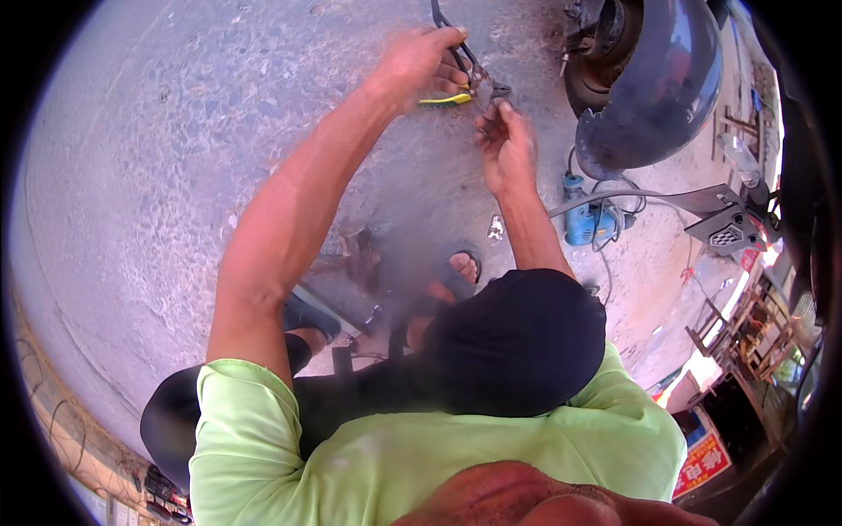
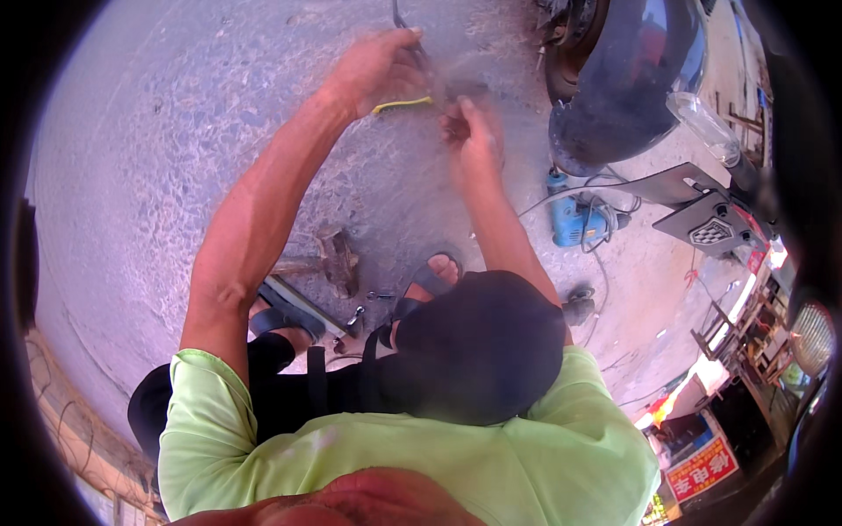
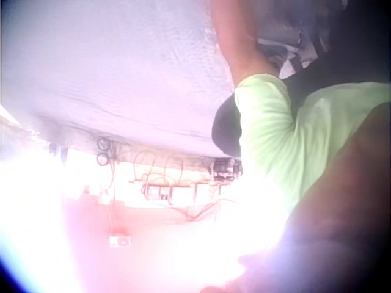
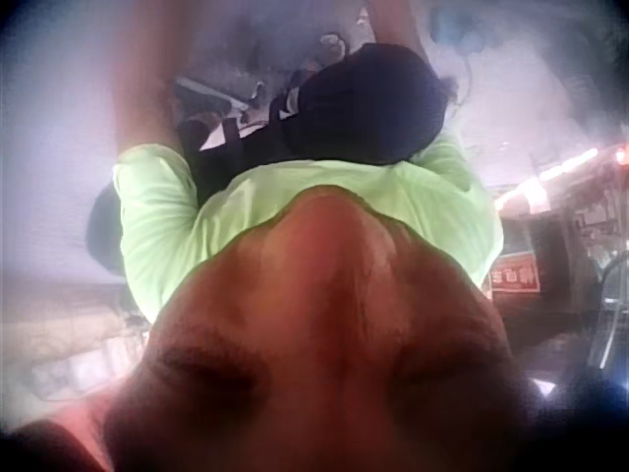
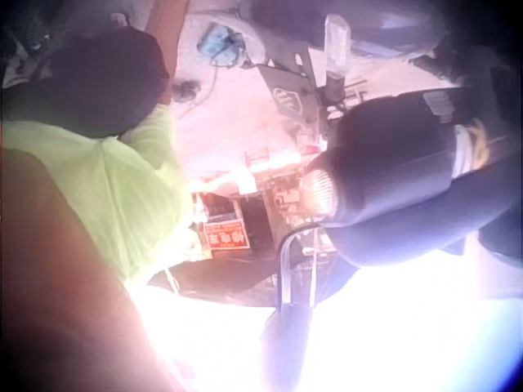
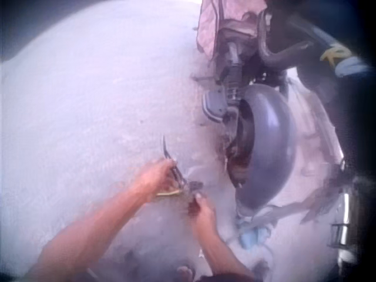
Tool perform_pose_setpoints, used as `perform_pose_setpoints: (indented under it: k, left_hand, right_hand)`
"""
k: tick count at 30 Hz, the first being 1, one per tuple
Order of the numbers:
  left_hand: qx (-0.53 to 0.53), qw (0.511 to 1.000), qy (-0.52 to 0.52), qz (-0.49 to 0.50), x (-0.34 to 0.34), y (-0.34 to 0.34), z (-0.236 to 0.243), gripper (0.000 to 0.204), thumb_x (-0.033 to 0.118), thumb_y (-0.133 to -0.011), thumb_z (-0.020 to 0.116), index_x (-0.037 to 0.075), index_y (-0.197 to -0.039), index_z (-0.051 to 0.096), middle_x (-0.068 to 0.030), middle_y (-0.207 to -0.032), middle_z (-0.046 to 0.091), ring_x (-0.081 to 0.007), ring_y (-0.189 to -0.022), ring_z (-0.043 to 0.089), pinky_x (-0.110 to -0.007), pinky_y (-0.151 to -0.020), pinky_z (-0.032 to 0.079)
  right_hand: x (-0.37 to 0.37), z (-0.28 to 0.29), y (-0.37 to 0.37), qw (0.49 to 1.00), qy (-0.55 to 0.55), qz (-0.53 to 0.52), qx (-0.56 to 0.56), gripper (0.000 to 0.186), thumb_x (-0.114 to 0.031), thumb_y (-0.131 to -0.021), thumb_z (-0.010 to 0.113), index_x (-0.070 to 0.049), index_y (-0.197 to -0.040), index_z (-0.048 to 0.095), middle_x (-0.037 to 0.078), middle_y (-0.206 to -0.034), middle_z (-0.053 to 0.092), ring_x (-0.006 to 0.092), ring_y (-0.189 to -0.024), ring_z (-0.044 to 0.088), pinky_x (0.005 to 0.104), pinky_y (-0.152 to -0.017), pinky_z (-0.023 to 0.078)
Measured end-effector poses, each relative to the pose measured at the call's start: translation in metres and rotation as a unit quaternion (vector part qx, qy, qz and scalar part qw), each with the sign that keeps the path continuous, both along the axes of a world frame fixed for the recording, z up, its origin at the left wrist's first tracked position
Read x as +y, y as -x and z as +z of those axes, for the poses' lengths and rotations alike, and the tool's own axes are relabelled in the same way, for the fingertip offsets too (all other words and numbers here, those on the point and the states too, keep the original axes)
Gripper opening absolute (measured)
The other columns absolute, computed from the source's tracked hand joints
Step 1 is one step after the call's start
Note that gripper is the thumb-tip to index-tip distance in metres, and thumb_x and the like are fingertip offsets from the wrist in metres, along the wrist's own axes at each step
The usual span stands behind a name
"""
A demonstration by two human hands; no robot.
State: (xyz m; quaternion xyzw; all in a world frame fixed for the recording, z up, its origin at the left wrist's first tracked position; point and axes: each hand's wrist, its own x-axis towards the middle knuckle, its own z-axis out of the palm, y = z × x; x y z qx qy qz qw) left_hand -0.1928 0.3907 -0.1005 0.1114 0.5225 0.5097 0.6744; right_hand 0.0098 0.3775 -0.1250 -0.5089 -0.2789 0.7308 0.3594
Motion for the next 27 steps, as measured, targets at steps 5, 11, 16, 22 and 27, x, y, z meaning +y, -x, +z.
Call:
perform_pose_setpoints:
  k: [5,11,16,22,27]
  left_hand:
    - [-0.016,0.992,-0.087,-0.09,0.021,-0.057,0.015,0.037,0.033,-0.093,0.064,-0.002,-0.105,0.059,-0.0139,-0.087,0.068,-0.0201,-0.069,0.067,-0.031,-0.06,0.054]
    - [-0.042,0.985,-0.117,-0.12,0.044,-0.075,0.022,0.038,0.031,-0.092,0.065,-0.005,-0.103,0.058,-0.0143,-0.083,0.068,-0.0201,-0.064,0.068,-0.031,-0.053,0.055]
    - [-0.029,0.98,-0.131,-0.15,0.06,-0.074,0.032,0.037,0.032,-0.092,0.065,-0.004,-0.1,0.059,-0.0141,-0.082,0.068,-0.0202,-0.063,0.068,-0.031,-0.053,0.056]
    - [-0.055,0.98,-0.124,-0.147,0.068,-0.078,0.026,0.037,0.031,-0.092,0.065,-0.004,-0.1,0.058,-0.0143,-0.082,0.067,-0.0204,-0.062,0.068,-0.031,-0.051,0.056]
    - [-0.066,0.982,-0.117,-0.132,0.071,-0.081,0.007,0.038,0.031,-0.093,0.065,-0.005,-0.103,0.057,-0.014,-0.082,0.066,-0.0203,-0.062,0.067,-0.031,-0.05,0.055]
  right_hand:
    - [-0.015,-0.005,-0.076,0.988,0.099,-0.117,-0.026,0.018,-0.023,-0.094,0.06,-0.011,-0.107,0.062,0.002,-0.096,0.066,0.0204,-0.089,0.063,0.0334,-0.075,0.047]
    - [-0.001,0.024,-0.118,0.968,0.014,-0.231,0.099,0.034,-0.017,-0.085,0.06,-0.009,-0.118,0.062,0.006,-0.113,0.068,0.0232,-0.108,0.061,0.0339,-0.085,0.046]
    - [0.004,0.041,-0.117,0.958,-0.021,-0.252,0.136,0.04,-0.027,-0.082,0.06,-0.007,-0.116,0.063,0.008,-0.118,0.066,0.0236,-0.11,0.057,0.0376,-0.088,0.042]
    - [0.005,0.039,-0.114,0.962,-0.021,-0.214,0.171,0.041,-0.033,-0.083,0.062,-0.012,-0.118,0.063,0.005,-0.117,0.066,0.0197,-0.101,0.057,0.0356,-0.081,0.041]
    - [0.007,0.037,-0.111,0.958,-0.026,-0.232,0.166,0.042,-0.033,-0.083,0.063,-0.013,-0.119,0.062,0.005,-0.117,0.066,0.0197,-0.101,0.057,0.0346,-0.08,0.042]
